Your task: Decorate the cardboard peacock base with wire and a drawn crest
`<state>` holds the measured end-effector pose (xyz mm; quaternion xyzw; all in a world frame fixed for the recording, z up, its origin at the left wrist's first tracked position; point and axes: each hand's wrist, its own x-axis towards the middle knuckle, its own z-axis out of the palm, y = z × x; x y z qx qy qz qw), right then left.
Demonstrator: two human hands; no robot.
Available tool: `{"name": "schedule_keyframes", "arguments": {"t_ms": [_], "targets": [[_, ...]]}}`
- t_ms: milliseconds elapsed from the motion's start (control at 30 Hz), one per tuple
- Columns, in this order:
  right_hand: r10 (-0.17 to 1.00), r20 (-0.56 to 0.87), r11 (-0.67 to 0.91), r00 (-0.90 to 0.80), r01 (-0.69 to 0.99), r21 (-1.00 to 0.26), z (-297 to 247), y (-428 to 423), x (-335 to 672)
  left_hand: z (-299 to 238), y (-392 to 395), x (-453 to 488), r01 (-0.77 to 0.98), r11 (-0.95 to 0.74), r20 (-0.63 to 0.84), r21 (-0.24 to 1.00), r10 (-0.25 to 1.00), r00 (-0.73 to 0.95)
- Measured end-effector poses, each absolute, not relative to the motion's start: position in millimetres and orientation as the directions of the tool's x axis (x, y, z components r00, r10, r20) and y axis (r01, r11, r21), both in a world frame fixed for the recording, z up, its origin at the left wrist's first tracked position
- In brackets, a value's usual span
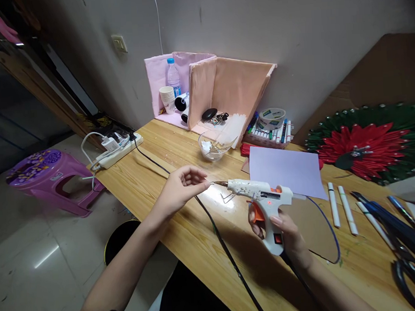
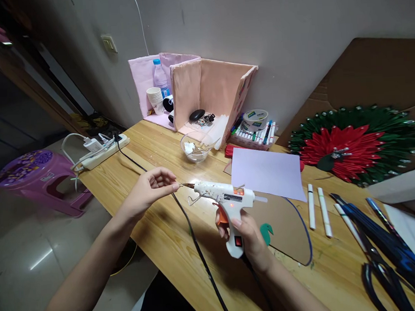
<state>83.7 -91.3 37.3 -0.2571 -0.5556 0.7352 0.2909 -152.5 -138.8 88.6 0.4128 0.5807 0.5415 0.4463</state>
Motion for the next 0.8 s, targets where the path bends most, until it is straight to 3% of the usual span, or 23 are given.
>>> {"name": "schedule_keyframes", "arguments": {"t_ms": [800], "targets": [[0.724, -0.032, -0.155, -0.689, -0.118, -0.981, 42.3, -91.9, 84.2, 88.2, -140.3, -151.9, -0.026, 0.067, -0.072, 0.997, 0.959, -0.273]]}}
